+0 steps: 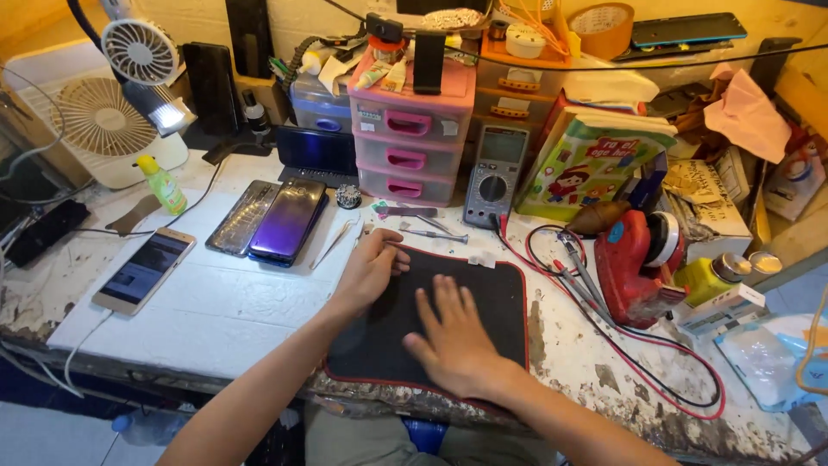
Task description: Disassembling, inspecting, and reassembling mobile phone components on a repair bench.
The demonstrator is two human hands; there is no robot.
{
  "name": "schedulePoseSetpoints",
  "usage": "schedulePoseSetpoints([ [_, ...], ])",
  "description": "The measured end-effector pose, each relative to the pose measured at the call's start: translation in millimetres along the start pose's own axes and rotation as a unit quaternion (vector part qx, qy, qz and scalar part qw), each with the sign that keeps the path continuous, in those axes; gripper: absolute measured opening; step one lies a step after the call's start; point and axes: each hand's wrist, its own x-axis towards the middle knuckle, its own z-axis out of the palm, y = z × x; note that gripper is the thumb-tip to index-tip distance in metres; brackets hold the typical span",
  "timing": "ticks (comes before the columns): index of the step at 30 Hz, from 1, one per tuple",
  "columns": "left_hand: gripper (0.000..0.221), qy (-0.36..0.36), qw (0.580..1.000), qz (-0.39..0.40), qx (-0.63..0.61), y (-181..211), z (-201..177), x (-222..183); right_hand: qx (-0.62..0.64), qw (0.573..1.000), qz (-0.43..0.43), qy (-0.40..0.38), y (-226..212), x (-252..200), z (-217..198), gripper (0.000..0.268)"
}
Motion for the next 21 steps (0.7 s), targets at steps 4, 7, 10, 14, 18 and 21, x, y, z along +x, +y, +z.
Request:
schedulePoseSetpoints([
  [4,0.027,0.027,0.988,-0.009,-0.150,-11.2,-1.8,-11.1,0.427,0.859,-0.238,-0.156,-72.4,-1.9,-15.9,0.072],
  [7,0.022,0.079,0.979,0.095,-0.166,24.8,-18.8,-35.0,0.344,0.908,-0.236,0.040,-32.9,28.9,-4.7,0.040],
  [10,0.028,0.169,0.949,0.165,-0.207,4.1,-31.7,-32.6,-0.006,0.996,0.008,0.094,-9.4,51.1,-3.9,0.060],
  [14,0.026,0.201,0.934,0.200,-0.215,4.4,-33.0,-14.6,0.024,0.993,-0.114,-0.030,-63.2,37.8,-7.7,0.085],
  [18,0.023,0.220,0.928,0.298,-0.029,0.4,-40.2,-20.9,0.468,0.834,-0.261,-0.131,-58.7,34.1,-7.3,0.036],
  [21,0.023,0.212,0.926,0.308,0.052,-6.6,-45.6,-33.3,0.412,0.891,-0.180,-0.061,-26.8,47.2,-50.0,0.029],
])
